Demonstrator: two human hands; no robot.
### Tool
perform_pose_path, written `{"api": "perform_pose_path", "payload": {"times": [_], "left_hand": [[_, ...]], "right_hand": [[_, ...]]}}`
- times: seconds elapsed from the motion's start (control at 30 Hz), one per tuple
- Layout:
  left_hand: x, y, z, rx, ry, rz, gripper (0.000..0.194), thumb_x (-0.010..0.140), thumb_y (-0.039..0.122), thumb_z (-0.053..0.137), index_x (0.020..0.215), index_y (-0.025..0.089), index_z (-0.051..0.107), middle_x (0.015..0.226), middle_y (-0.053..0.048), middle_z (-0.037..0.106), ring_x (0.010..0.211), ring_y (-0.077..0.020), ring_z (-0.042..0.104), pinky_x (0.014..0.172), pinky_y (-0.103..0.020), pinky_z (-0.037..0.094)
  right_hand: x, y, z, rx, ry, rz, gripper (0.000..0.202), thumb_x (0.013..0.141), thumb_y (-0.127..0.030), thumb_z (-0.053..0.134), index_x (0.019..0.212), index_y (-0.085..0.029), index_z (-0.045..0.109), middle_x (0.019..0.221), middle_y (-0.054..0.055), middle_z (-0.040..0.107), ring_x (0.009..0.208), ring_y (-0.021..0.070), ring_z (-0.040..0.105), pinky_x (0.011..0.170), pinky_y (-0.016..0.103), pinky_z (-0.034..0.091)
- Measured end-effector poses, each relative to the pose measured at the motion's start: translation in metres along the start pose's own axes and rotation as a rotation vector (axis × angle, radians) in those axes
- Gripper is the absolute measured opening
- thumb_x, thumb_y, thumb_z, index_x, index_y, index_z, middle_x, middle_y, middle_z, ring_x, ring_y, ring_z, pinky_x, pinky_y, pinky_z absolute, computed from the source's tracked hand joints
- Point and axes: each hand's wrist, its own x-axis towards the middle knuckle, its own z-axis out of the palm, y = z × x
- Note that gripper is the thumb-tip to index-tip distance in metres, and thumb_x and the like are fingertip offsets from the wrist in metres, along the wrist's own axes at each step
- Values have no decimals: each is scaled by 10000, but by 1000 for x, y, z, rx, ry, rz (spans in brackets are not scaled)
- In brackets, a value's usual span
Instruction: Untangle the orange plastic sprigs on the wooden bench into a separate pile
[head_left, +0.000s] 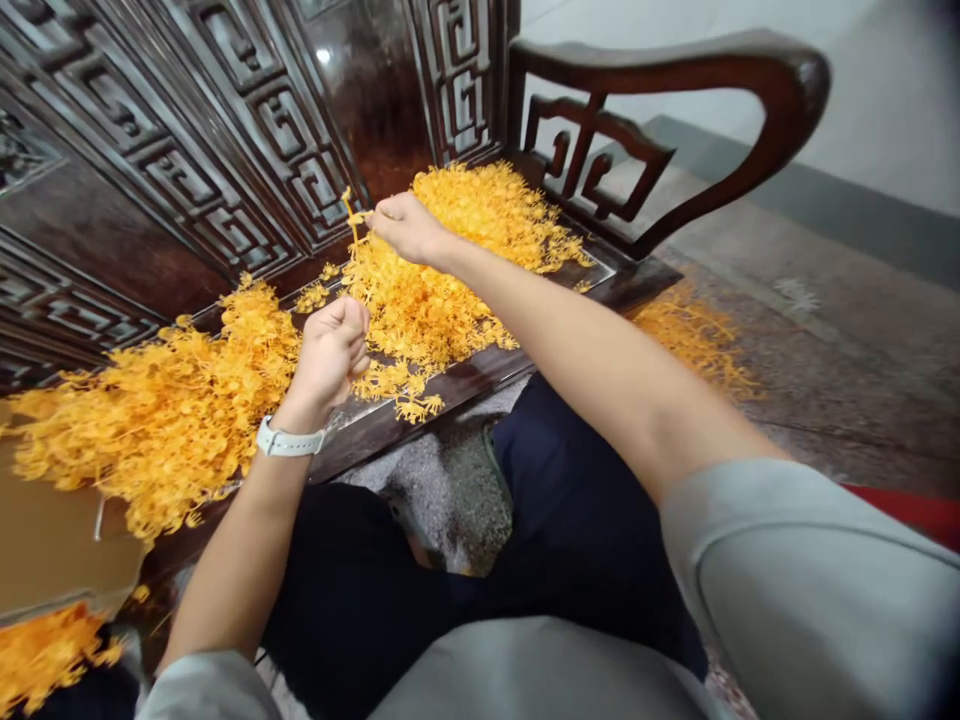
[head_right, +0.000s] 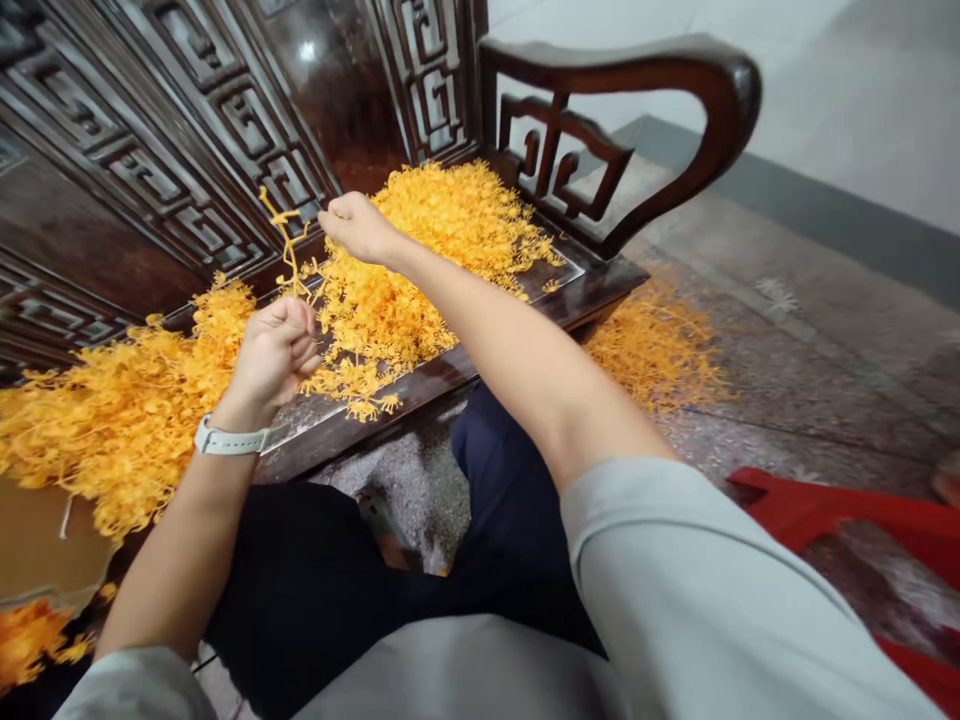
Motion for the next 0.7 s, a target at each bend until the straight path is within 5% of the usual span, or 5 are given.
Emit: {"api": "perform_pose_path", "payload": {"times": [0.27, 0.5, 0.6, 0.7], "left_hand": [[1, 8, 5, 19, -21, -12, 392, 947, 342, 757, 653, 202, 540, 461, 108, 222, 371, -37, 124, 388, -180, 136], [-37, 14, -26, -11, -26, -43, 400, 912, 345, 793, 624, 194, 561, 465, 81, 262, 366, -41, 172, 393, -196, 191], [-42, 14, -49, -51, -13, -63, 371, 964, 355, 748, 667, 195, 593, 425, 88, 234, 347, -41, 137, 389, -199, 195], [-40, 16, -64, -123, -10, -70, 410, 1081, 382, 594, 712, 202, 591, 402, 91, 212, 335, -51, 94, 382, -205, 204]], "right_hand": [[25, 18, -11, 73, -95, -93, 437, 1022, -407, 603, 761, -255, 287, 650, -77, 242, 561, 108, 183, 469, 193, 165], [15, 50, -97, 100, 413, 108, 425, 1104, -414, 461, 772, -264, 241, 648, -103, 194, 567, 111, 137, 543, 231, 168], [9, 63, -110, -166, 459, 96, 390, 1051, -389, 580, 765, -258, 348, 654, -75, 333, 597, 120, 284, 600, 258, 315], [12, 63, -100, -425, 450, -44, 279, 950, -390, 708, 838, -245, 497, 832, 21, 583, 825, 179, 545, 789, 334, 469]]}}
